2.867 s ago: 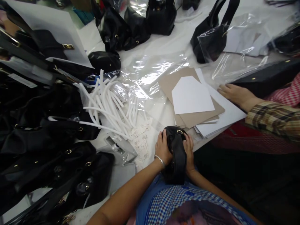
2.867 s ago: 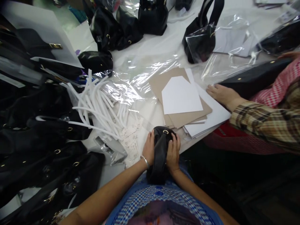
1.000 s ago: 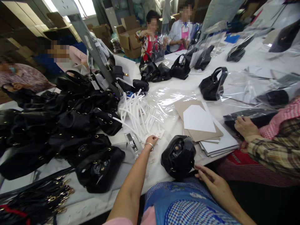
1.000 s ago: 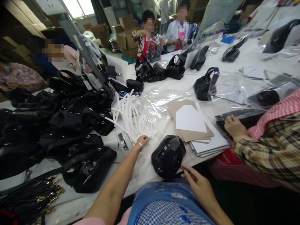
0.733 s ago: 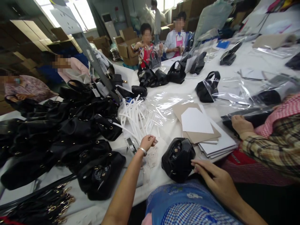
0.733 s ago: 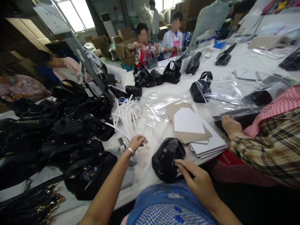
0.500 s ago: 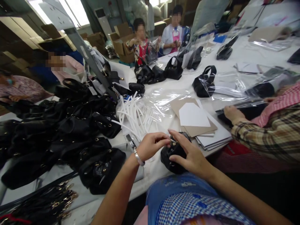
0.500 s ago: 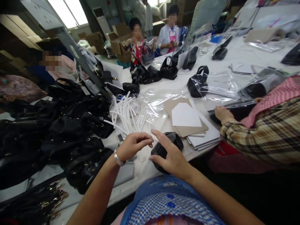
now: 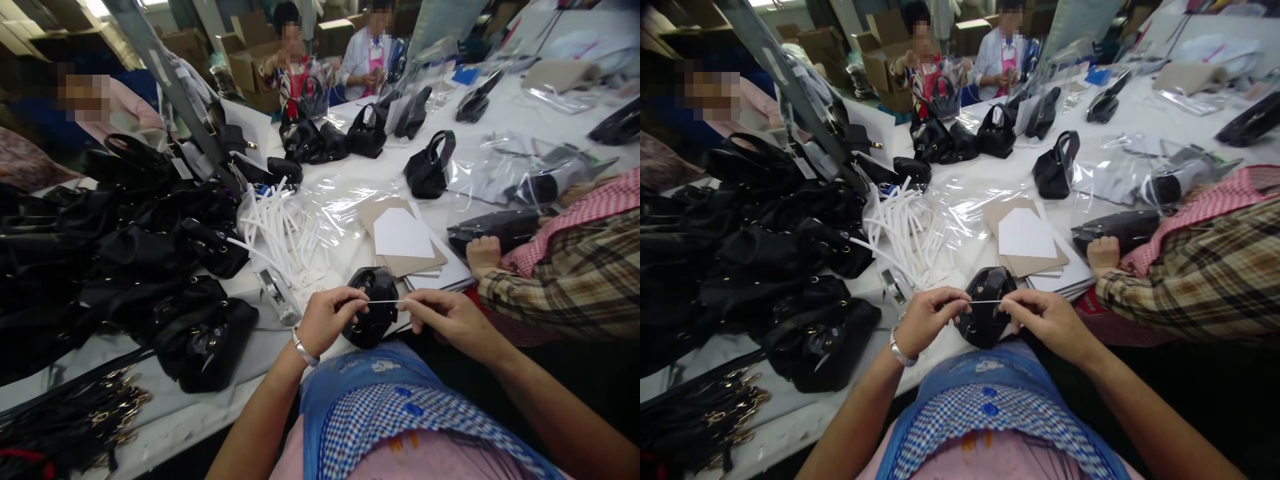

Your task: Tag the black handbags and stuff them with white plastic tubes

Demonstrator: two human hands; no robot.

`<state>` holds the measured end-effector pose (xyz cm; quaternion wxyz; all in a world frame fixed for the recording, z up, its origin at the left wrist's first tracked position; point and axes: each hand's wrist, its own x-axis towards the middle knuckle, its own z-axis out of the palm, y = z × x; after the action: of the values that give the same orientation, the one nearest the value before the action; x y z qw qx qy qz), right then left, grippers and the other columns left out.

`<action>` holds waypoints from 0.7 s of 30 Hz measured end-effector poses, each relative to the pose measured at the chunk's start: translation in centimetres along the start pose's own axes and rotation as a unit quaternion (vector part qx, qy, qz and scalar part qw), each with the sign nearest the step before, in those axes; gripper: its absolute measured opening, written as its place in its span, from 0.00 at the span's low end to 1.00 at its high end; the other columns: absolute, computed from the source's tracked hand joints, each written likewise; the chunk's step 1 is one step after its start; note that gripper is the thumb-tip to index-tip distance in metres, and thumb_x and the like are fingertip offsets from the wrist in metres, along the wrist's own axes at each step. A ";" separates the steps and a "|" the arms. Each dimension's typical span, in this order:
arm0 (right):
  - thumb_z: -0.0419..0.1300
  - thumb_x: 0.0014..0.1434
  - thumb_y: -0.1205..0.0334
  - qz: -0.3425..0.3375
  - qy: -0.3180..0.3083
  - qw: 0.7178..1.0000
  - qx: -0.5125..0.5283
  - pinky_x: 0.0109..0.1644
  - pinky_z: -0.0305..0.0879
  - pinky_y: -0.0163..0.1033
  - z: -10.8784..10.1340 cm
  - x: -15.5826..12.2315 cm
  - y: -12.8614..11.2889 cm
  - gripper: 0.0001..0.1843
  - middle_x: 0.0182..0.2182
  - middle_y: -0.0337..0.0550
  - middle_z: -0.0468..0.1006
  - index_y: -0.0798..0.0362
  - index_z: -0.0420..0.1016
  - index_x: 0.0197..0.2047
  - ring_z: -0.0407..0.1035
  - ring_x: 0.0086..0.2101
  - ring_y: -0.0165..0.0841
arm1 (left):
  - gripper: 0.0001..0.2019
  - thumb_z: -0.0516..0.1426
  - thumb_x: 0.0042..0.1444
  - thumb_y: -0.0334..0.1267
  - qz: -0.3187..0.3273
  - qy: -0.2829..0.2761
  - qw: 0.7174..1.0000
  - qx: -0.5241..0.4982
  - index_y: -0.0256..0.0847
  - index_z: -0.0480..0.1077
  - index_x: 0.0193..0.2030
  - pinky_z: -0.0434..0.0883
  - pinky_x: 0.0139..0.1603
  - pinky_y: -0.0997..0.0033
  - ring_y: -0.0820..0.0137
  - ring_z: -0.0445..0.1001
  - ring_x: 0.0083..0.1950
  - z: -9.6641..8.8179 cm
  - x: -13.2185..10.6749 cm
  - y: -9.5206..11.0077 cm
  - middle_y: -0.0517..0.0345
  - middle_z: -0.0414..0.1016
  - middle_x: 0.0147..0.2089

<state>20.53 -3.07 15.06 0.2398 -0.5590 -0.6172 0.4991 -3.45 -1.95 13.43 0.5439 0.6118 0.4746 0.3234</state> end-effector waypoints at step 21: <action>0.58 0.57 0.51 0.042 -0.038 0.997 -0.056 0.22 0.67 0.32 2.6 -4.0 4.0 0.17 0.22 0.40 0.78 0.51 0.80 0.43 0.66 0.15 0.28 | 0.08 0.59 0.51 0.33 -0.070 0.126 0.976 0.162 0.42 0.69 0.39 0.68 0.36 0.74 0.74 0.70 0.34 7.7 -3.3 -14.8 0.61 0.70 0.36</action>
<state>21.14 -8.20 11.53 0.1634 -0.5778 -0.6283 0.4946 -0.98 -8.40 -2.13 0.3949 0.6114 0.6271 0.2775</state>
